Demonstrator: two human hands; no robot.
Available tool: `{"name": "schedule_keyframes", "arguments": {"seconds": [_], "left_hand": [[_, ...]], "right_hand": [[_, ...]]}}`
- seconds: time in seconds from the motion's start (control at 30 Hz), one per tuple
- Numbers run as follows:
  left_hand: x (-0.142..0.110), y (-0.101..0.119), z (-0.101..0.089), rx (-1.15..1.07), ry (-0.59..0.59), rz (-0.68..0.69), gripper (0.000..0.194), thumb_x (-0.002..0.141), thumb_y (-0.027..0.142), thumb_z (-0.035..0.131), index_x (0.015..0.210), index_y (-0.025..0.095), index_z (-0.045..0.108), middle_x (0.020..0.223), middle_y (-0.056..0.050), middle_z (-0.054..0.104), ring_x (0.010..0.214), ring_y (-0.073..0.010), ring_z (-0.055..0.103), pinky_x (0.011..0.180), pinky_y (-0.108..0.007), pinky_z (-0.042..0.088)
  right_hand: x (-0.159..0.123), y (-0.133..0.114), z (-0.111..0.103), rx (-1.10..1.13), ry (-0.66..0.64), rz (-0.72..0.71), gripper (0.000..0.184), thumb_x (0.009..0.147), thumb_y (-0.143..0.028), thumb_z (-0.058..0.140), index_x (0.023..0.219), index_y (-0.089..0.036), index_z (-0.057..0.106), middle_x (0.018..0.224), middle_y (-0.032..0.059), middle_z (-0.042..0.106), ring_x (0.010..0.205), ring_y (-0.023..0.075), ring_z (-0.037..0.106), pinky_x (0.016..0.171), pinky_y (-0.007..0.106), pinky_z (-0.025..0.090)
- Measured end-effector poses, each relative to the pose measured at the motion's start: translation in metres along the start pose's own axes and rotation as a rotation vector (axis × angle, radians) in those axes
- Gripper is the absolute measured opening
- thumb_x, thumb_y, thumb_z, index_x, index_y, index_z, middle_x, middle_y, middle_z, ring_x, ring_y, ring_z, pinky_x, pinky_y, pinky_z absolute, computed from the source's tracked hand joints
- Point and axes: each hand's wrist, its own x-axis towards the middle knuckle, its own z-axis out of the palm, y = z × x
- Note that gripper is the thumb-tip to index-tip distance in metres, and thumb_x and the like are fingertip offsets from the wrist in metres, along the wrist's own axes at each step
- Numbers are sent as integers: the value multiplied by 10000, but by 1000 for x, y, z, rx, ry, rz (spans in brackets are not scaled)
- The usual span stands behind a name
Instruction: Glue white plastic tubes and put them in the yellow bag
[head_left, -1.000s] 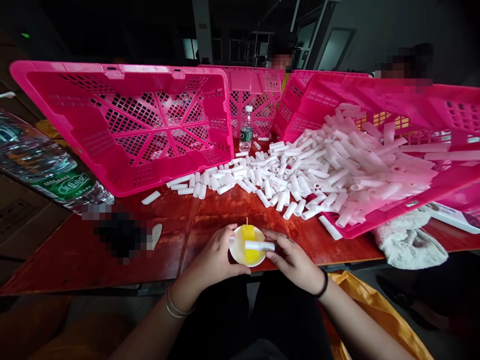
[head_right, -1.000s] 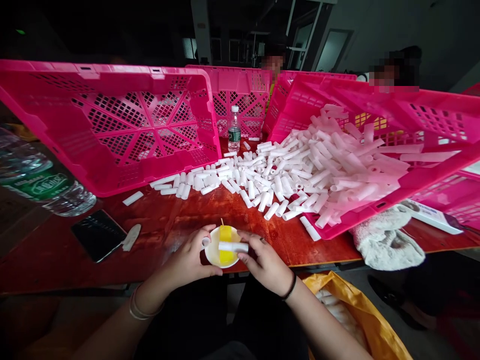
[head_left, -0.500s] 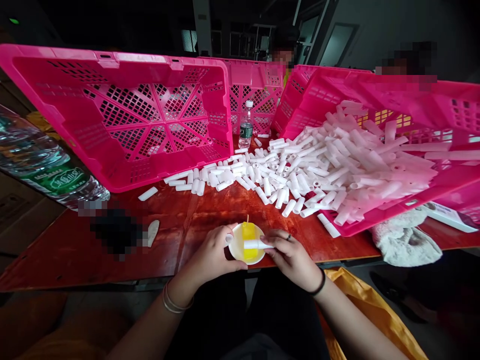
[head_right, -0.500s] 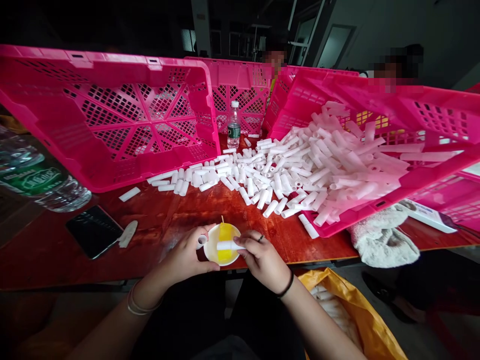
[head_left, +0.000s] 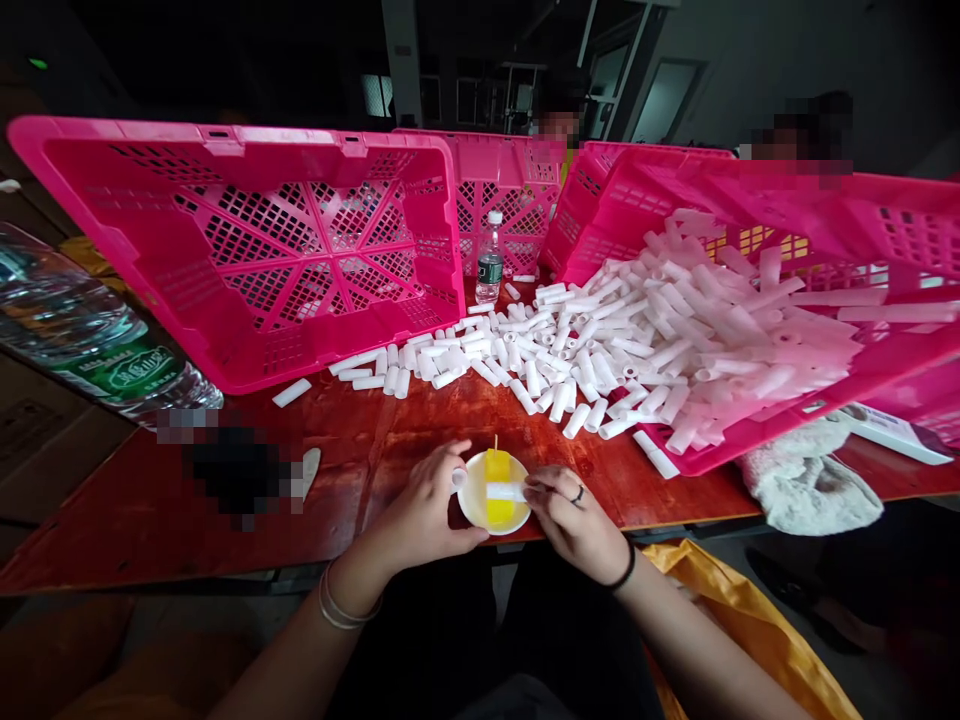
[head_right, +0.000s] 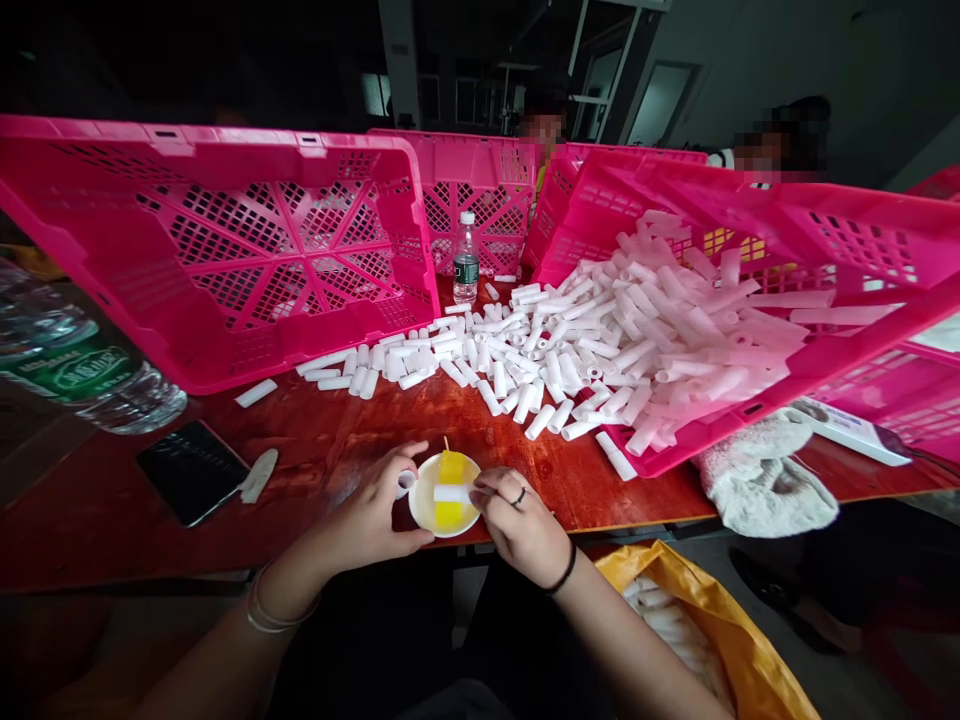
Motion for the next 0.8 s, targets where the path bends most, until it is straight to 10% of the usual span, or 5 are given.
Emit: {"name": "schedule_keyframes", "arguments": {"seconds": [0.13, 0.33, 0.5, 0.67, 0.8], "left_hand": [[-5, 12, -11, 89, -12, -9, 208, 936, 218, 404, 1139, 207, 448, 1172, -111, 583, 1076, -216, 589, 891, -358, 503], [-7, 35, -22, 380, 44, 207, 222, 926, 206, 462, 1139, 198, 528, 1034, -85, 649, 947, -244, 605, 842, -383, 498], [-7, 61, -13, 158, -42, 47, 198, 909, 294, 461, 1004, 180, 594, 877, -85, 631, 801, -232, 574, 720, -355, 464], [-17, 98, 5, -763, -620, -436, 398, 924, 463, 291, 841, 165, 543, 537, 72, 316, 398, -72, 213, 400, -205, 255], [-17, 81, -16, -400, -477, -180, 387, 858, 512, 507, 1082, 202, 565, 898, -52, 609, 752, -169, 578, 706, -293, 491]], "right_hand": [[9, -13, -2, 428, 98, 405, 110, 888, -267, 588, 984, -214, 582, 845, 43, 647, 751, 161, 638, 660, 288, 554], [31, -41, -22, 655, -33, 655, 265, 841, -412, 632, 947, -171, 606, 730, 14, 611, 618, 118, 568, 552, 231, 484], [42, -54, -28, 244, -65, 398, 246, 925, -318, 475, 729, -183, 539, 634, -13, 522, 559, 105, 472, 550, 238, 400], [47, -74, -26, -17, -88, 43, 384, 963, -270, 336, 603, -199, 449, 529, -19, 476, 502, 109, 452, 563, 257, 374], [10, -84, -68, -142, -217, 146, 363, 957, -287, 394, 634, -208, 541, 560, 0, 568, 523, 123, 540, 554, 239, 423]]}}
